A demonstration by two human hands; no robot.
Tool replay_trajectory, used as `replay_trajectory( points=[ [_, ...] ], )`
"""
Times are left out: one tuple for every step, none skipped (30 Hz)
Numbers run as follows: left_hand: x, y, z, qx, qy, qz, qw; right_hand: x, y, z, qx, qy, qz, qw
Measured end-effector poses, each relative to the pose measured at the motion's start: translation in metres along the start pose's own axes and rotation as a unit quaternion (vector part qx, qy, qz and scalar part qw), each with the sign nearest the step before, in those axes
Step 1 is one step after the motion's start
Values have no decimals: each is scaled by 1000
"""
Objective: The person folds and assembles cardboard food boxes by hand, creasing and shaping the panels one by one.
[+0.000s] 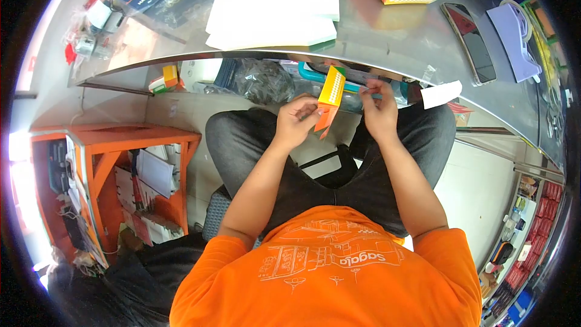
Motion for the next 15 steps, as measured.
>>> replay_trajectory(
  points=[
    [-1, 1, 2, -16, 7, -1, 1000, 9, 6, 8, -33, -12, 21, 999],
    [-1, 2, 4, -33, 14, -2, 999, 16, 6, 18, -25, -36, 23, 999],
    [0, 4, 6, -33, 22, 1, 999, 18, 6, 29, 3, -71, 6, 997],
    [1, 6, 9, -34, 29, 4, 999, 20, 5, 26, 31, -106, -10, 994],
    [3, 9, 12, -35, 37, 6, 999, 21, 6, 22, 60, -140, -27, 988],
    [4, 11, 14, -40, 37, 0, 998, 19, 3, 19, 88, -184, -57, 977],
    [6, 16, 13, -54, 39, 6, 998, 17, 3, 9, 110, -191, -83, 972],
    [8, 22, 9, -68, 40, 14, 997, 14, 2, 0, 131, -198, -109, 965],
    [11, 28, 6, -82, 41, 22, 996, 12, 0, -5, 153, -204, -136, 957],
    [12, 30, 7, -112, 52, 25, 992, 11, -5, -5, 209, -226, -170, 936],
    [13, 33, 8, -142, 55, 25, 988, 9, -7, -5, 235, -230, -181, 927],
    [14, 36, 10, -171, 59, 25, 983, 7, -8, -6, 261, -233, -192, 917],
    [14, 37, 13, -201, 62, 26, 977, 5, -10, -8, 287, -238, -202, 906],
    [14, 37, 17, -206, 57, 26, 977, 4, -10, -11, 309, -249, -206, 894],
    [14, 37, 19, -200, 49, 23, 978, 4, -11, -11, 315, -253, -205, 891]
  ],
)
Point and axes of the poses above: each hand's wrist, its own x-axis towards the middle knuckle, its own y-axis out of the back of the hand, z = x × y, the point moved 5 cm from there along x, towards the middle knuckle, and after that the axes turned 14 degrees about z, right-handed, at the moved point
